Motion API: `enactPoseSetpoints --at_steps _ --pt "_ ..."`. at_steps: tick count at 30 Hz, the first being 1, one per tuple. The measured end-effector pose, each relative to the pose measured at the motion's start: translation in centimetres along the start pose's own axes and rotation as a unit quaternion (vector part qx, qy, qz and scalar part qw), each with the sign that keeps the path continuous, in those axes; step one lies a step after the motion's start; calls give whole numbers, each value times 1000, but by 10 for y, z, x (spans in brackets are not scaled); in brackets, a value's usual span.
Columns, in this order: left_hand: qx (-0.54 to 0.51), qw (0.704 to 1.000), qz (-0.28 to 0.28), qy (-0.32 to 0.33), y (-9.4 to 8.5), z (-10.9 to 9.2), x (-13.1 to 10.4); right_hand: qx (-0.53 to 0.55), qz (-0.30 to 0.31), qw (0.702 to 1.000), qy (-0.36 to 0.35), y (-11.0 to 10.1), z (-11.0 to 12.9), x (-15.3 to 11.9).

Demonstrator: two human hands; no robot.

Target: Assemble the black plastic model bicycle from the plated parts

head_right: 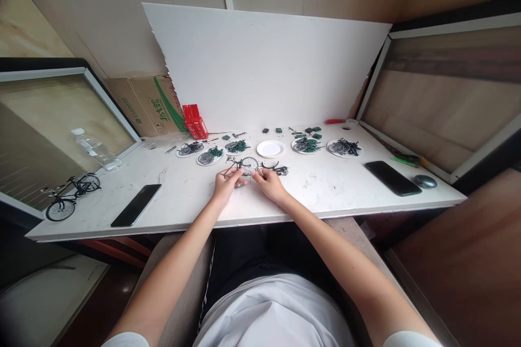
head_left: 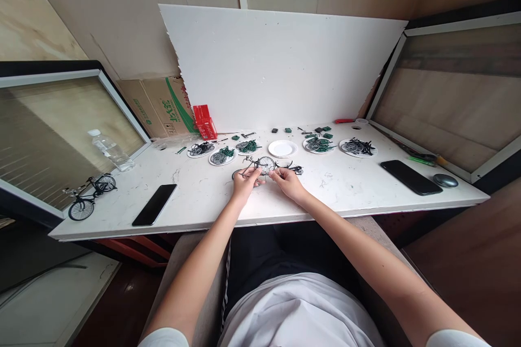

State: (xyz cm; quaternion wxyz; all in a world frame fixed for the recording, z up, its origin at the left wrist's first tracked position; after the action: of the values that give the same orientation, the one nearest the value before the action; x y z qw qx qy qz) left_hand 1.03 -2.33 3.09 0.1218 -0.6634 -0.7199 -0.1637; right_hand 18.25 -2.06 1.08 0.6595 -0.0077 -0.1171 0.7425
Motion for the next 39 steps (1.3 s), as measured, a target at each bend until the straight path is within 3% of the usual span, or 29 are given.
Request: enactPoseSetpoints --at_steps 39 --pt "2 1000 -2 6 0 -2 0 -24 0 1000 -2 1 0 -1"
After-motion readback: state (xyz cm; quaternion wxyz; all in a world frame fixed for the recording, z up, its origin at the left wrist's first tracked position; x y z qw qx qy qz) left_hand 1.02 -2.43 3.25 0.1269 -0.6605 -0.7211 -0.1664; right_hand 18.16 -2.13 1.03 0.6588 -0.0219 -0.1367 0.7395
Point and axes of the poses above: each hand's wrist, its own x-axis towards the middle knuckle, its own y-axis out of the palm, z = x × y, the point moved 4 cm from there along x, towards the middle knuckle, and after that the axes turned 12 degrees about y, right-handed, at the moved point
